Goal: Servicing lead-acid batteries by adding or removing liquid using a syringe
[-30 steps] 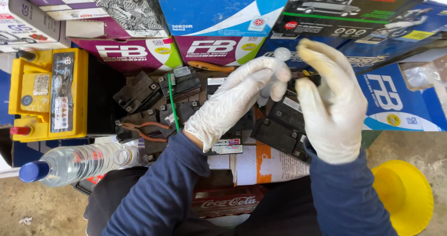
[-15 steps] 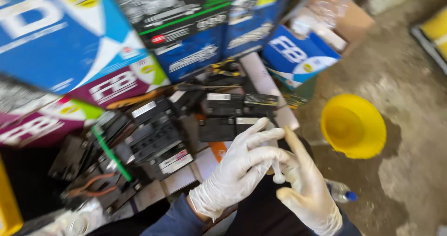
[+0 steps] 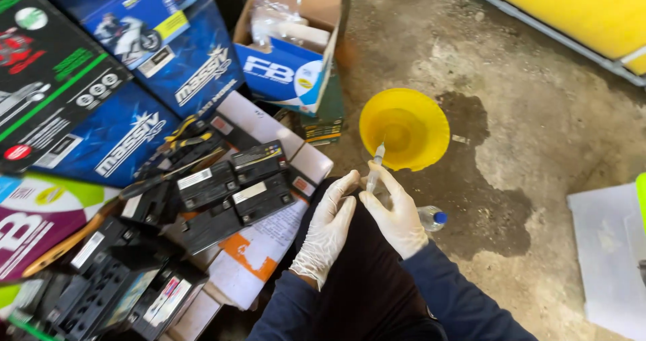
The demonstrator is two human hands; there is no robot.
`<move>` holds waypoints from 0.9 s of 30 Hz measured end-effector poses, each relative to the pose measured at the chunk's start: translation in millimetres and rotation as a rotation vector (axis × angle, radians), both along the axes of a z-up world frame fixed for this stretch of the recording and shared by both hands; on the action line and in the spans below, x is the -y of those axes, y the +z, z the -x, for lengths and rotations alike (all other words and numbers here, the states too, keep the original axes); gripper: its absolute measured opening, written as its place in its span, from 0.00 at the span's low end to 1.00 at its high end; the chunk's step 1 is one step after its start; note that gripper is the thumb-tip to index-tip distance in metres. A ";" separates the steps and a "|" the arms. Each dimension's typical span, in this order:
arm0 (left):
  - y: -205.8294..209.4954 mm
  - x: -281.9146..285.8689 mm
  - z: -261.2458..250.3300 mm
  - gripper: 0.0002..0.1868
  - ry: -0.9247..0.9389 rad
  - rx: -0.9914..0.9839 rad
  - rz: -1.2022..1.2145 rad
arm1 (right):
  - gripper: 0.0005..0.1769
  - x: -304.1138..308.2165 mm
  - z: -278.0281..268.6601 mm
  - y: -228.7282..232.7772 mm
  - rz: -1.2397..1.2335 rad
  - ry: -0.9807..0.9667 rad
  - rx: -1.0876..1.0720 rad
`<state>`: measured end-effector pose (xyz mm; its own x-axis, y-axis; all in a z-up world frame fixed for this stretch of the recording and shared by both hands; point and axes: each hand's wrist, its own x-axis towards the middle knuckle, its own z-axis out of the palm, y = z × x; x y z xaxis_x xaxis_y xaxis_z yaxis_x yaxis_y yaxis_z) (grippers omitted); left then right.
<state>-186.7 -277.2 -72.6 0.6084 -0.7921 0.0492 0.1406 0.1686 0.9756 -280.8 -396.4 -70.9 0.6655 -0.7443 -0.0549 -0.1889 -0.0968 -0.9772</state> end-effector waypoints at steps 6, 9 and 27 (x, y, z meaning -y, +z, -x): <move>-32.5 32.9 6.8 0.22 0.011 -0.189 -0.107 | 0.28 43.9 8.6 -56.8 0.154 -0.083 -0.233; -47.0 44.2 7.0 0.22 -0.036 -0.265 -0.219 | 0.19 56.0 6.9 -77.9 0.136 -0.110 -0.300; -98.6 44.1 15.1 0.20 -0.017 -0.254 -0.270 | 0.13 67.3 -8.6 -118.7 0.148 -0.241 -0.158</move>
<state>-201.7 -321.3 -171.2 0.5612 -0.7660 -0.3135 0.3845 -0.0942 0.9183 -272.2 -463.8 -189.6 0.4611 -0.8871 -0.0230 -0.3715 -0.1694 -0.9128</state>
